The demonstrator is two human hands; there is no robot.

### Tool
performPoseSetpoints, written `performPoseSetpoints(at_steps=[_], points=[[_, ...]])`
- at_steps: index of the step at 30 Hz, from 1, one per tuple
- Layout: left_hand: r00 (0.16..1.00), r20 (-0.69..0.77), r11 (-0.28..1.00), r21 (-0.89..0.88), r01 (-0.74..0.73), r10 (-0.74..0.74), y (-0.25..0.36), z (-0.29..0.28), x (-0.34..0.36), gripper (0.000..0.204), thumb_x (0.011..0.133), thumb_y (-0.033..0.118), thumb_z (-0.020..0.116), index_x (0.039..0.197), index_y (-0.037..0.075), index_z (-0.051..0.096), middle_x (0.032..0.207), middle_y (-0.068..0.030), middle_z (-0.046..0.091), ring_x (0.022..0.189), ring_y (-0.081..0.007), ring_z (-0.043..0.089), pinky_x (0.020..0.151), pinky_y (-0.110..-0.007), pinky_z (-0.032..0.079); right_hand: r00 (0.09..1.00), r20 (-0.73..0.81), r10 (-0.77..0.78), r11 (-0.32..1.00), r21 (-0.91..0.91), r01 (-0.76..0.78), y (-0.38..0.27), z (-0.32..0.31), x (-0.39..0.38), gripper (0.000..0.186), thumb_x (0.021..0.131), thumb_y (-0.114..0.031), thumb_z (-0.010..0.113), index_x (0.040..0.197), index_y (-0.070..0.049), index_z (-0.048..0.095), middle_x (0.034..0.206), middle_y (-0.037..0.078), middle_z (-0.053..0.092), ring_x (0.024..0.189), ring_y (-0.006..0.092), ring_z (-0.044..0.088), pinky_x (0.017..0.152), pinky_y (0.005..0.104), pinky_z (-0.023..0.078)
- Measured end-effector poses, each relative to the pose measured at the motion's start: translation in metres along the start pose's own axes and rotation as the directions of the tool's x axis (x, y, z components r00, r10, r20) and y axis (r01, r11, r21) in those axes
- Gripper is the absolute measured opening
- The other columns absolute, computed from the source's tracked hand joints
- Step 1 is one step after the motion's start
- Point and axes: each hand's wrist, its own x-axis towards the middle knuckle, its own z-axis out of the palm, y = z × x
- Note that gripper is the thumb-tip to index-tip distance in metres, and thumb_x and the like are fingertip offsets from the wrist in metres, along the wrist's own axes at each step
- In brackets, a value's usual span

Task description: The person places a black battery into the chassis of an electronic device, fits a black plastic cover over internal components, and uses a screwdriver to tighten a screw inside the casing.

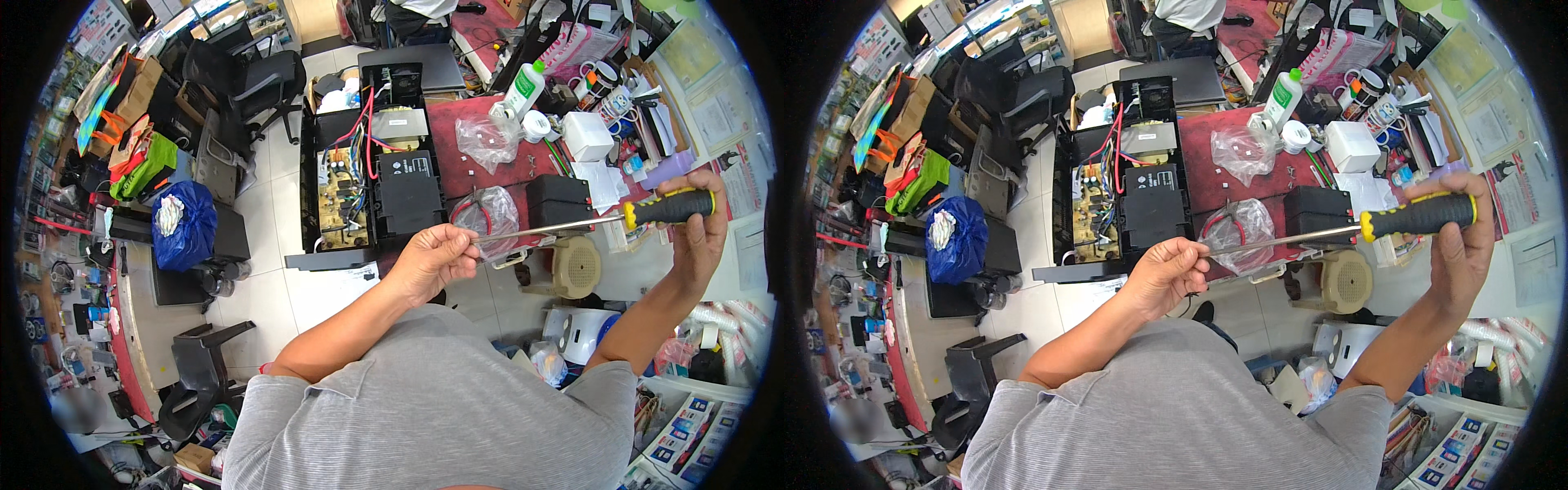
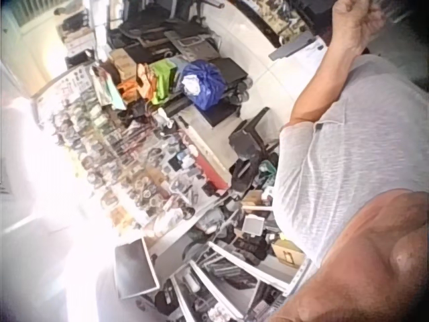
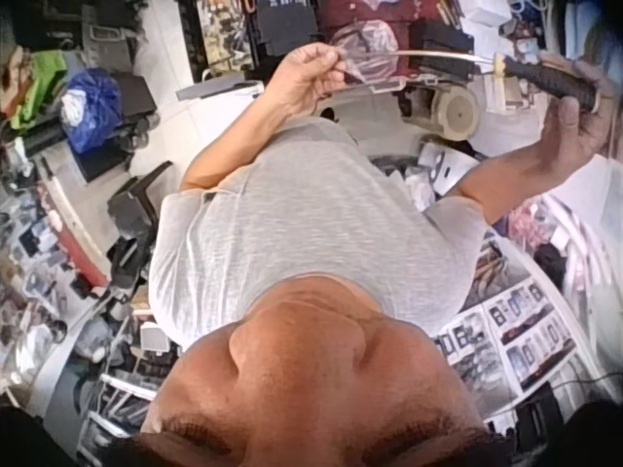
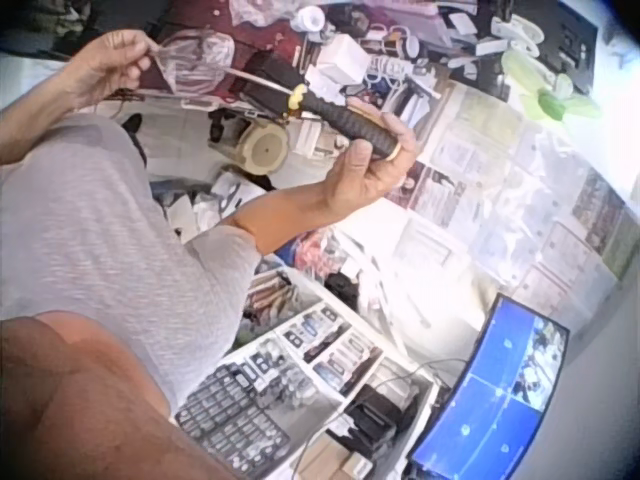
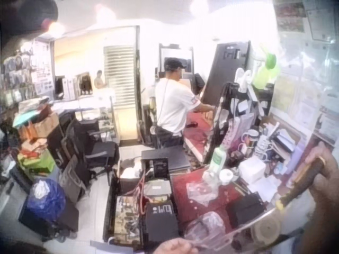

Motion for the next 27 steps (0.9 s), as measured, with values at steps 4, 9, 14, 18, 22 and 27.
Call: performPoseSetpoints(at_steps=[4, 9, 14, 18, 22, 27], points=[[0.969, -0.079, 0.939, 0.277, -0.205, 0.235, 0.019, 0.016, -0.024, 0.051, 0.096, 0.026, 0.072, 0.138, 0.004, 0.054, 0.135, -0.0143, 0.062, 0.125, -0.0233, 0.06, 0.106, -0.04, 0.049, 0.996, 0.091, 0.0, 0.999, -0.054, 0.005, -0.028, 0.02, 0.03, 0.056, 0.099, -0.036, 0.065, 0.136, 0.001, 0.044, 0.114, 0.023, 0.066, 0.091, 0.0184, 0.066, 0.074, 0.0282, 0.052], [0.758, 0.069, 0.481, 0.735, -0.479, 0.649, 0.081, 0.025, -0.059, 0.06, 0.088, 0.019, 0.08, 0.14, 0.001, 0.055, 0.135, -0.0145, 0.063, 0.129, -0.0237, 0.057, 0.111, -0.039, 0.041, 0.984, 0.157, -0.084, 0.969, -0.216, 0.117, -0.066, 0.063, 0.068, 0.05, 0.101, -0.032, 0.059, 0.135, 0.003, 0.048, 0.115, 0.022, 0.066, 0.09, 0.0161, 0.065, 0.073, 0.0272, 0.052], [0.812, 0.216, 0.245, 0.884, -0.398, 0.542, 0.168, 0.02, -0.062, 0.046, 0.087, 0.017, 0.081, 0.129, 0.004, 0.067, 0.118, -0.0076, 0.073, 0.106, -0.0149, 0.067, 0.087, -0.029, 0.052, 0.923, 0.345, -0.173, 0.94, -0.224, 0.259, -0.081, 0.112, 0.121, 0.04, 0.1, -0.026, 0.062, 0.129, 0.0, 0.054, 0.11, 0.016, 0.066, 0.089, 0.0141, 0.065, 0.072, 0.0241, 0.054], [0.873, 0.307, 0.069, 0.931, -0.357, 0.378, 0.192, 0.016, -0.037, 0.032, 0.088, 0.017, 0.08, 0.118, 0.007, 0.075, 0.097, -0.003, 0.076, 0.079, -0.0066, 0.062, 0.069, -0.025, 0.047, 0.739, 0.519, -0.429, 0.847, -0.052, 0.529, -0.066, 0.162, 0.173, 0.024, 0.097, -0.015, 0.064, 0.117, -0.002, 0.058, 0.087, 0.01, 0.069, 0.07, 0.0117, 0.068, 0.054, 0.0181, 0.056], [0.905, 0.317, 0.134, 0.921, -0.365, 0.285, 0.196, -0.001, -0.01, 0.027, 0.089, 0.016, 0.079, 0.113, 0.005, 0.077, 0.085, -0.001, 0.074, 0.069, -0.0047, 0.054, 0.063, -0.024, 0.045, 0.888, 0.439, -0.134, 0.956, -0.179, 0.232, -0.08, 0.194, 0.171, 0.02, 0.098, -0.011, 0.063, 0.114, -0.002, 0.058, 0.087, 0.008, 0.068, 0.069, 0.0077, 0.065, 0.057, 0.0188, 0.056], [0.943, 0.242, 0.288, 0.908, -0.304, 0.23, 0.191, -0.03, 0.013, 0.023, 0.092, 0.014, 0.077, 0.112, 0.003, 0.077, 0.091, -0.0037, 0.075, 0.078, -0.006, 0.061, 0.071, -0.025, 0.051, 0.897, 0.439, -0.049, 0.984, -0.135, 0.12, -0.059, 0.212, 0.182, 0.021, 0.097, -0.008, 0.066, 0.115, -0.002, 0.057, 0.088, 0.005, 0.065, 0.073, 0.0066, 0.064, 0.064, 0.0196, 0.055]])
